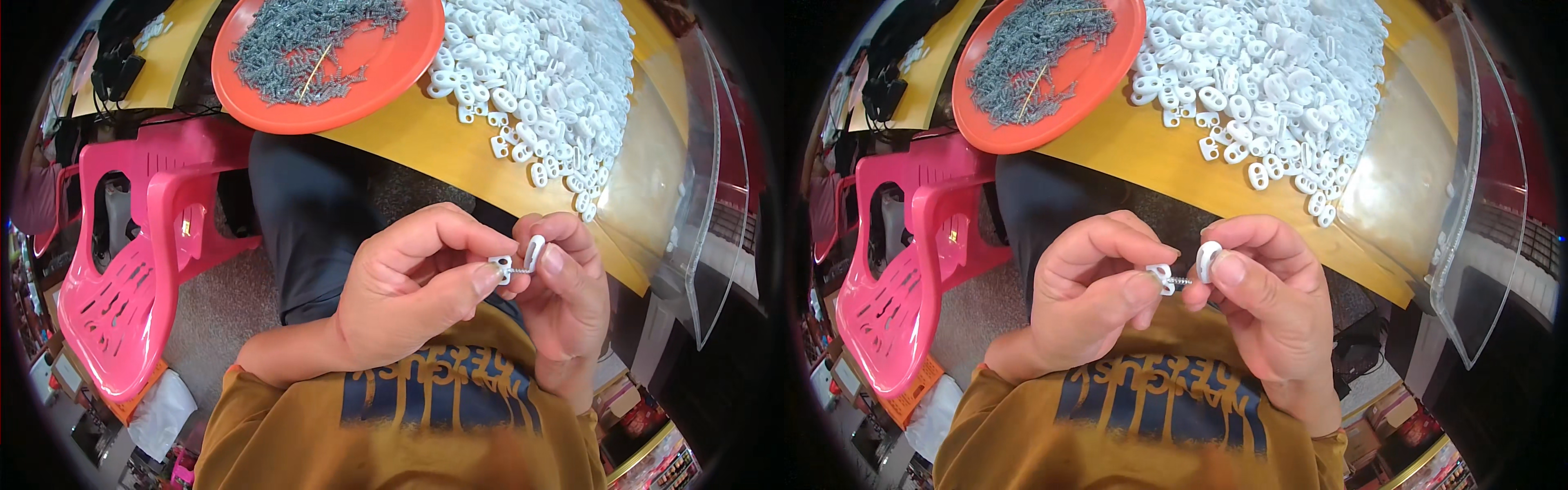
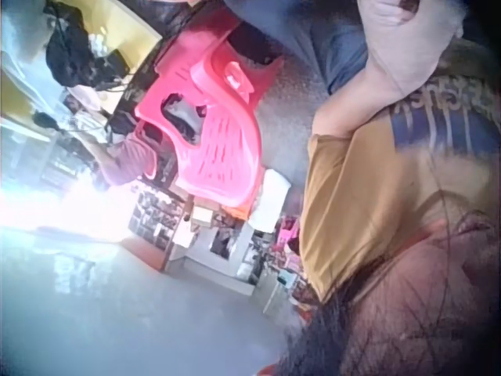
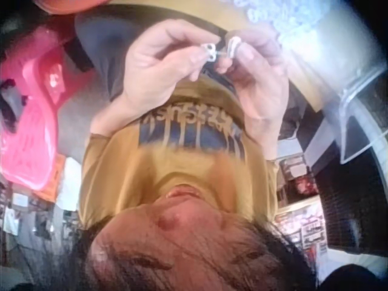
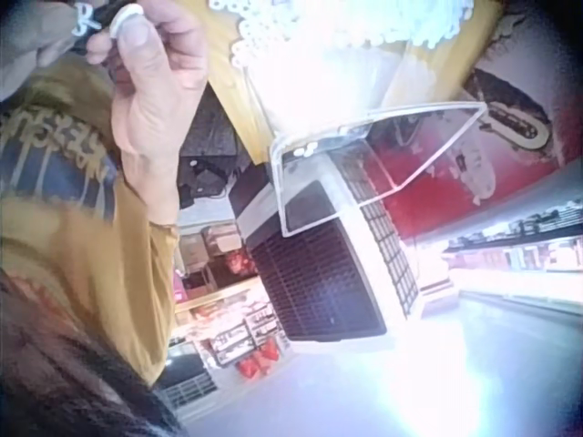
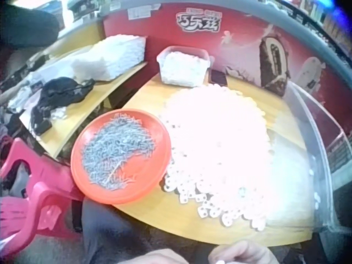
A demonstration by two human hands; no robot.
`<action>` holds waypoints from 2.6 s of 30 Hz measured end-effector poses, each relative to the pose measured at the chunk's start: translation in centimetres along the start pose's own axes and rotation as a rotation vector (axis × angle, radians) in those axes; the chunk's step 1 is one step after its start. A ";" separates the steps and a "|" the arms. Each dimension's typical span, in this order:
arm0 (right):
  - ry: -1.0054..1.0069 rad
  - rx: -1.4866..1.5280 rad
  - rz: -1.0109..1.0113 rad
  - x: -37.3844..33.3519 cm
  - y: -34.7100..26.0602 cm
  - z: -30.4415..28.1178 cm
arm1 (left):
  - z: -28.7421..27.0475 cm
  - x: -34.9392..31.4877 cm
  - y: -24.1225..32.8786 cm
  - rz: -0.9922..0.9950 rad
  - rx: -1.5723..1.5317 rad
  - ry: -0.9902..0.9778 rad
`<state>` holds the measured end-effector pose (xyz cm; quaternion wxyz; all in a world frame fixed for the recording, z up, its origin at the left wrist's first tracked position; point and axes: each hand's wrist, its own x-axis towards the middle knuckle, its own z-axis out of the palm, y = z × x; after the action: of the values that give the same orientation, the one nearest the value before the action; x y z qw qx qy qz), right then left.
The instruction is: Assembling small white plastic components by manually inserting metal springs.
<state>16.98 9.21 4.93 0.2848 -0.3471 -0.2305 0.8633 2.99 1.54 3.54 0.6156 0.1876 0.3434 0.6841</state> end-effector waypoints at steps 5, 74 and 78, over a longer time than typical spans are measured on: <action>-0.037 -0.060 -0.045 -0.1 0.1 0.0 | -0.3 0.0 -0.2 0.011 0.042 -0.001; -0.132 -1.016 -0.598 -0.3 0.9 -0.1 | -1.3 -0.8 -1.2 -0.042 0.032 -0.036; -0.145 -1.034 -0.616 -0.4 1.0 -0.2 | -1.4 -1.1 -1.1 -0.054 0.073 -0.038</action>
<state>17.06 8.27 4.40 0.2996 -0.2982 -0.7288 0.5387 2.95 0.16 1.96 0.6329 0.2137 0.3611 0.6507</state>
